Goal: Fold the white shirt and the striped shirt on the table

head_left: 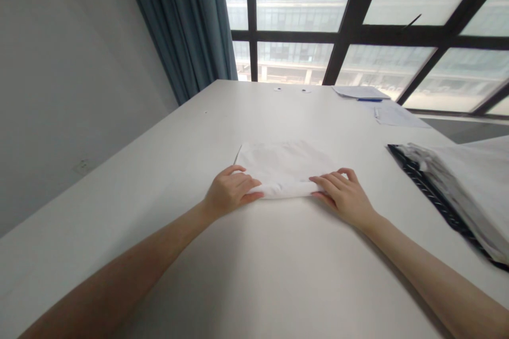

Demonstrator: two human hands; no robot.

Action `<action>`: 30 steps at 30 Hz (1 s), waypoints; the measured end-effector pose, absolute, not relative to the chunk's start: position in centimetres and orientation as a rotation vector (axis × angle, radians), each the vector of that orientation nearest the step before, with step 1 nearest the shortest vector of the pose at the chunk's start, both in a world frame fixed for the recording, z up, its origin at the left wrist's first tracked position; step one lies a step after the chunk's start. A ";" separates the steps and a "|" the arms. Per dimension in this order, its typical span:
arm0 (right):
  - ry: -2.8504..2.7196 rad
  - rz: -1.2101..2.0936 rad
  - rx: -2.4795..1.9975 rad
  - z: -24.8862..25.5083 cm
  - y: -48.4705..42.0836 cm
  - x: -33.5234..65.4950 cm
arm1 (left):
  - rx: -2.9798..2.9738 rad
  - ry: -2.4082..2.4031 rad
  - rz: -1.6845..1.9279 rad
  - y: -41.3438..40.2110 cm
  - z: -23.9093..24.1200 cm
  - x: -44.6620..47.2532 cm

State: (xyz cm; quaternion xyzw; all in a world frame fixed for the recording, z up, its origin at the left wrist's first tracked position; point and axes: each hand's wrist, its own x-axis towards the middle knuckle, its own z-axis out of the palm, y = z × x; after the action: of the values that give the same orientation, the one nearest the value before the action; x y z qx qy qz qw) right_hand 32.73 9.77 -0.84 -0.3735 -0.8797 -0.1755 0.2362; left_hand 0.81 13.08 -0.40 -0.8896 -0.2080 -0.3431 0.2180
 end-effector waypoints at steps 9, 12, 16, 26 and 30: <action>-2.448 -0.524 -0.940 -0.9 9.9 32.6 | -2.404 -0.779 -0.553 9.5 -0.1 3.9; -2.475 -0.513 -0.907 -0.7 9.7 32.0 | -2.447 -0.705 -0.624 9.5 -0.7 4.3; -2.509 -0.496 -0.838 -0.5 9.2 31.1 | -2.478 -0.601 -0.693 9.7 -1.1 4.0; -2.534 -0.509 -0.714 -0.5 9.0 30.9 | -2.518 -0.639 -0.732 9.1 -1.2 5.1; -2.528 -0.502 -0.679 -0.7 9.0 30.9 | -2.505 -0.596 -0.780 9.2 -1.1 5.2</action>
State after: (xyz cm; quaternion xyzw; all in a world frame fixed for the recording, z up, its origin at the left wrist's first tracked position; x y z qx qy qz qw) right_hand 30.92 8.99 -0.66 -0.2477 -0.9218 -0.1828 0.2357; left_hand 5.18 9.15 -1.09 -0.9075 -0.2158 -0.2826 0.2235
